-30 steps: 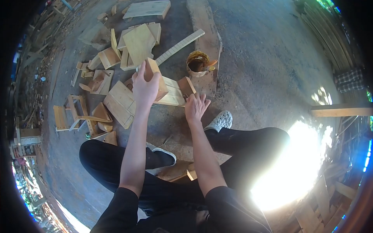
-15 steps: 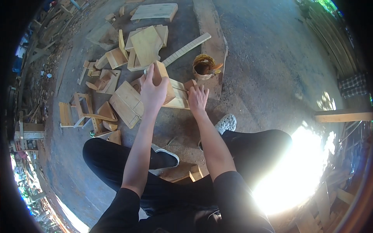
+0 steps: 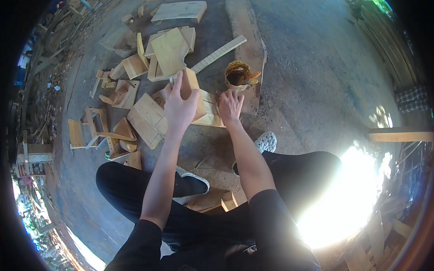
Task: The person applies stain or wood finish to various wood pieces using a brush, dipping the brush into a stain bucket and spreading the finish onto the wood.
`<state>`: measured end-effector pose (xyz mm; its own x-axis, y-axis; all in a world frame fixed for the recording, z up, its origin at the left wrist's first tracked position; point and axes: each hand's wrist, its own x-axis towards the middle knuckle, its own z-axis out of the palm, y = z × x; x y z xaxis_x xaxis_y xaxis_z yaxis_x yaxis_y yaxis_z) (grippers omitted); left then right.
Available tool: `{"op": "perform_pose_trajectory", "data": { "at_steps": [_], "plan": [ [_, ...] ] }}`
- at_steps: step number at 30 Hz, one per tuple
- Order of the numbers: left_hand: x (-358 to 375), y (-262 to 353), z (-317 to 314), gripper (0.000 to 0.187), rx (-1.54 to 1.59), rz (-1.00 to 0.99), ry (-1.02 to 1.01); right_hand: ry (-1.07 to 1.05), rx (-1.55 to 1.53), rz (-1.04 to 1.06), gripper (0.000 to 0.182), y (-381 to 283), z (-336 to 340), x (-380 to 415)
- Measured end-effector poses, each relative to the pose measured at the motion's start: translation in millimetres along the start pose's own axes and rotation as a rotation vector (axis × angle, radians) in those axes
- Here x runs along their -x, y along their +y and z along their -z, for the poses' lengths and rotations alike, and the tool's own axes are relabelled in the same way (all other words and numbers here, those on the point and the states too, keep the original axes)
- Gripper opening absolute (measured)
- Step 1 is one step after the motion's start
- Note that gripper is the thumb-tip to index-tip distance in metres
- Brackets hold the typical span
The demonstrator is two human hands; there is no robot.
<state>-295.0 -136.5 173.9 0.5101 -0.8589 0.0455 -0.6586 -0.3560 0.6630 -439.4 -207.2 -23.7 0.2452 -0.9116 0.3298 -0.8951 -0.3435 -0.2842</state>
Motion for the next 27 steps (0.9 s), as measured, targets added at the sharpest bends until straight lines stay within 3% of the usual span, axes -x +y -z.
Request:
{"op": "perform_pose_trajectory", "data": {
  "at_steps": [6,16,27],
  "plan": [
    [-5.1,17.4,0.8,0.081,-0.019,-0.011,-0.033,-0.011,0.038,-0.015,0.012,-0.2,-6.3,-10.8],
    [-33.5,13.2,-2.5,0.081,0.015,0.047,-0.051,0.106,-0.066,-0.071,0.006,-8.9,37.2,84.6],
    [-13.2,0.0,8.0,0.077,0.090,0.009,-0.045,0.054,-0.010,-0.029,0.006,-7.3,13.7,38.0]
  ]
}}
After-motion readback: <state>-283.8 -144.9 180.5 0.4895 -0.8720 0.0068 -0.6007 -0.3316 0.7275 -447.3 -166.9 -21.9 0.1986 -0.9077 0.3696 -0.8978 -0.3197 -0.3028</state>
